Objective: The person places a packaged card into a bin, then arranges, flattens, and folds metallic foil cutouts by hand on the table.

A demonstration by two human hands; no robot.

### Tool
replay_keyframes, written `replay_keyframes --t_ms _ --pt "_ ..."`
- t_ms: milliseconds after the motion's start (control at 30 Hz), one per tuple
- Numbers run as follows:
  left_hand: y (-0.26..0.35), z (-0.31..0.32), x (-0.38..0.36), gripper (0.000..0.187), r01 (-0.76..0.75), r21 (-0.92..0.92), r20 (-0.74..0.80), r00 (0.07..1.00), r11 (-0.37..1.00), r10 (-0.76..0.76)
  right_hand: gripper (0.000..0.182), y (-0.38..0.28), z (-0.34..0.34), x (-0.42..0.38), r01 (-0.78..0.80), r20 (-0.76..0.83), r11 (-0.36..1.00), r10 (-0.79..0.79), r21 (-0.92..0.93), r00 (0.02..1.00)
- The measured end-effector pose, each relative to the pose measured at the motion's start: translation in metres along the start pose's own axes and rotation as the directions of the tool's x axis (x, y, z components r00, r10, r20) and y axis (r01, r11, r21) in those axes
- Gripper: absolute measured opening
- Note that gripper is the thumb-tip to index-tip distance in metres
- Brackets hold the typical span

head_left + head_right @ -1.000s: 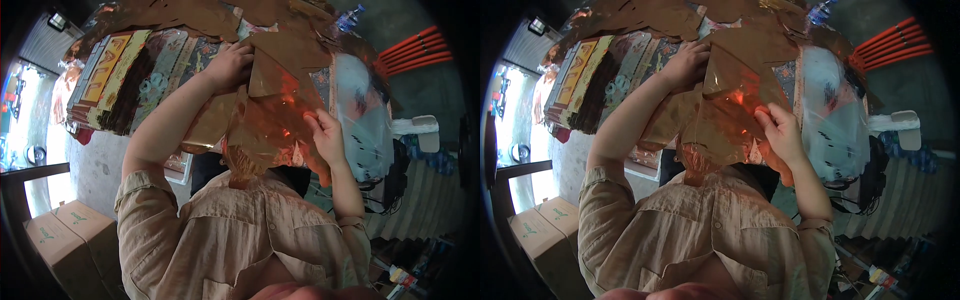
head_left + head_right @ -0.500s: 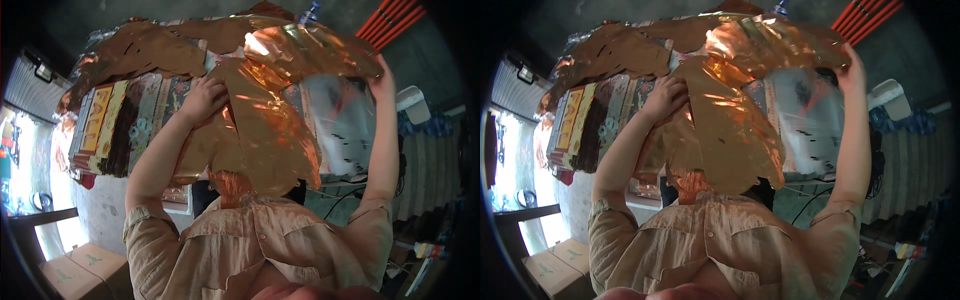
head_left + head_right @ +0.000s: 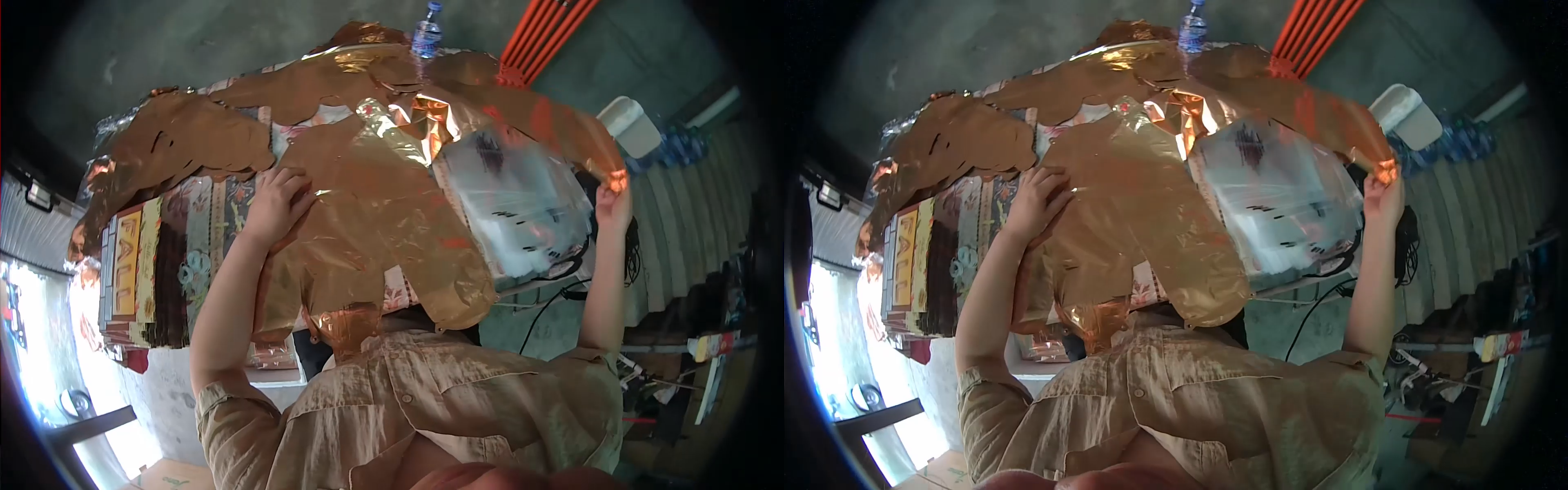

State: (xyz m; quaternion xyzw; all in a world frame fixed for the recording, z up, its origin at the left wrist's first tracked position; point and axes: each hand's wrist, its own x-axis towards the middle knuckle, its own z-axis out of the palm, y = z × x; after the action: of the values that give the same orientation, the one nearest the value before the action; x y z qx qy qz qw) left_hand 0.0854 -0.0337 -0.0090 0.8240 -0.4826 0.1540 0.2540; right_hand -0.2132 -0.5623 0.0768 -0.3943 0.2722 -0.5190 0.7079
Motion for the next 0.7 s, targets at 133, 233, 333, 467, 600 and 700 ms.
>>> replay_keyframes --t_ms 133,233,333,467,600,700 --pt "0.0 0.0 0.0 0.028 0.021 0.0 0.032 0.999 1.0 -0.021 0.029 0.004 -0.035 -0.048 -0.07 0.011 0.995 0.071 -0.07 0.997" --pt "0.0 0.0 0.0 0.028 0.017 0.008 0.047 0.999 1.0 -0.018 0.03 -0.007 -0.021 -0.096 -0.069 0.128 0.937 0.119 -0.341 0.985" --pt "-0.002 0.0 0.0 0.028 0.006 0.015 0.042 0.999 1.0 -0.006 0.038 -0.015 -0.058 -0.096 -0.079 0.114 0.702 0.224 -0.708 0.968" --pt "-0.001 -0.002 0.001 0.029 0.018 -0.004 0.066 0.998 1.0 -0.017 0.047 -0.022 -0.029 -0.149 0.358 0.426 -0.243 -0.353 -0.902 0.833" --pt "0.0 -0.003 0.0 0.029 0.011 -0.01 0.069 0.998 1.0 -0.01 0.035 -0.004 0.034 -0.195 0.641 0.626 0.091 -0.148 -0.762 0.765" --pt "0.001 -0.003 0.002 0.029 0.009 -0.005 0.073 0.997 1.0 -0.008 0.036 0.036 0.074 -0.207 0.917 0.927 0.156 0.137 -0.367 0.348"
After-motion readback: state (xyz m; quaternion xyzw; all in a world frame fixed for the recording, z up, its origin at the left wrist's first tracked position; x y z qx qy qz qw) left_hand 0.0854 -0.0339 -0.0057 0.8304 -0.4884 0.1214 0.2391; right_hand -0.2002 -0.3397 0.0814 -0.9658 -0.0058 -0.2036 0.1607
